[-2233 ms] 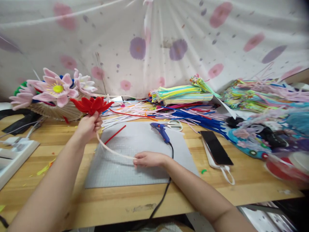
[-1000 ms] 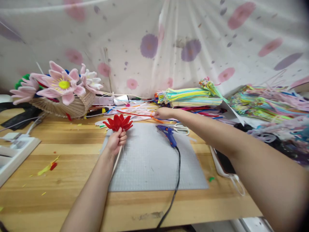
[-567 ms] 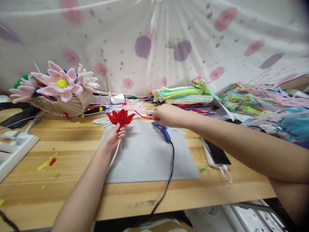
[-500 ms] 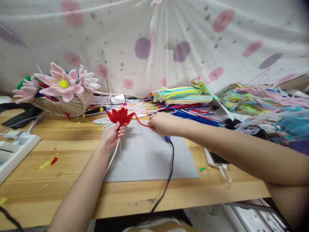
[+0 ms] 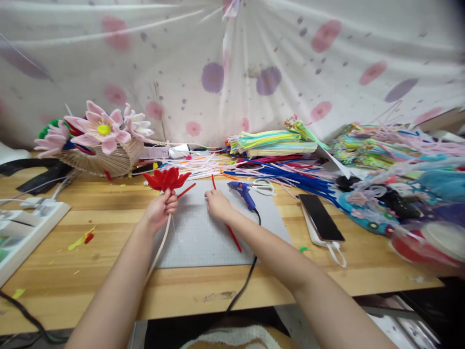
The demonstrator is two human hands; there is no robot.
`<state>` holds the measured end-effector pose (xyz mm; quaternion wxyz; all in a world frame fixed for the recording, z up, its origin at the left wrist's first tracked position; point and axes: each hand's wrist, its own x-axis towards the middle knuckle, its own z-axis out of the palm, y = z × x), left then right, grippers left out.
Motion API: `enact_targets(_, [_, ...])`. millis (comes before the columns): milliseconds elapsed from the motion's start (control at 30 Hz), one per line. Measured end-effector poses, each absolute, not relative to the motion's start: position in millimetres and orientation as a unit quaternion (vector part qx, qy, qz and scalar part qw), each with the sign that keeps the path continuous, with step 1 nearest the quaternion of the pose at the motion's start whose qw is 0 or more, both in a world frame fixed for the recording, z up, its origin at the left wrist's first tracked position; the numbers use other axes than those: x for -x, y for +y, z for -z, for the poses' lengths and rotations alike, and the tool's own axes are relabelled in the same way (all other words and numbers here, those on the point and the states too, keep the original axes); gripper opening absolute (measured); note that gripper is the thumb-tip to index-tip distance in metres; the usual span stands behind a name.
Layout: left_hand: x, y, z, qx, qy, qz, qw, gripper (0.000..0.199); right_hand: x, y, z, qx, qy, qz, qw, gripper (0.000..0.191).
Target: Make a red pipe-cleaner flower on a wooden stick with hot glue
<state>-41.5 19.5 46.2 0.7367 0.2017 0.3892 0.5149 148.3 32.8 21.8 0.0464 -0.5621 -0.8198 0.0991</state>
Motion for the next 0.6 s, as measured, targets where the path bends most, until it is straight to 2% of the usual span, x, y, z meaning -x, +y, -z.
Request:
enact_targets(100, [35, 24, -36, -0.198, 0.399, -0.513, 0.734, 0.028, -156, 28, -38, 0.515, -0.844, -0.136, 0.069, 0.033])
enact_targets(167, [33, 29, -30, -0.190, 0.389, -0.523, 0.734, 0.029, -179, 28, -67, 0.487, -0.855, -0.128, 0.127, 0.029])
enact_targets(267, [30, 39, -21, -0.186, 0.361, -0.545, 0.733, 0.030, -242, 44, -116, 0.532, -0.826, -0.086, 0.164, 0.022])
enact_targets(333, [27, 45, -15, -0.186, 0.343, -0.559, 0.732, 0.030, -297, 66, -133, 0.635, -0.758, -0.011, 0.144, 0.025])
enact_targets(400, [25, 48, -8, -0.177, 0.333, -0.569, 0.731, 0.030, -352, 92, -132, 0.732, -0.676, 0.044, 0.071, 0.028])
enact_targets(467, [24, 49, -2, -0.169, 0.328, -0.575, 0.731, 0.029, -398, 116, -117, 0.780, -0.623, 0.051, -0.027, 0.032])
enact_targets(600, [25, 48, 3, -0.162, 0.318, -0.571, 0.740, 0.028, -451, 147, -82, 0.806, -0.588, 0.025, -0.062, 0.031])
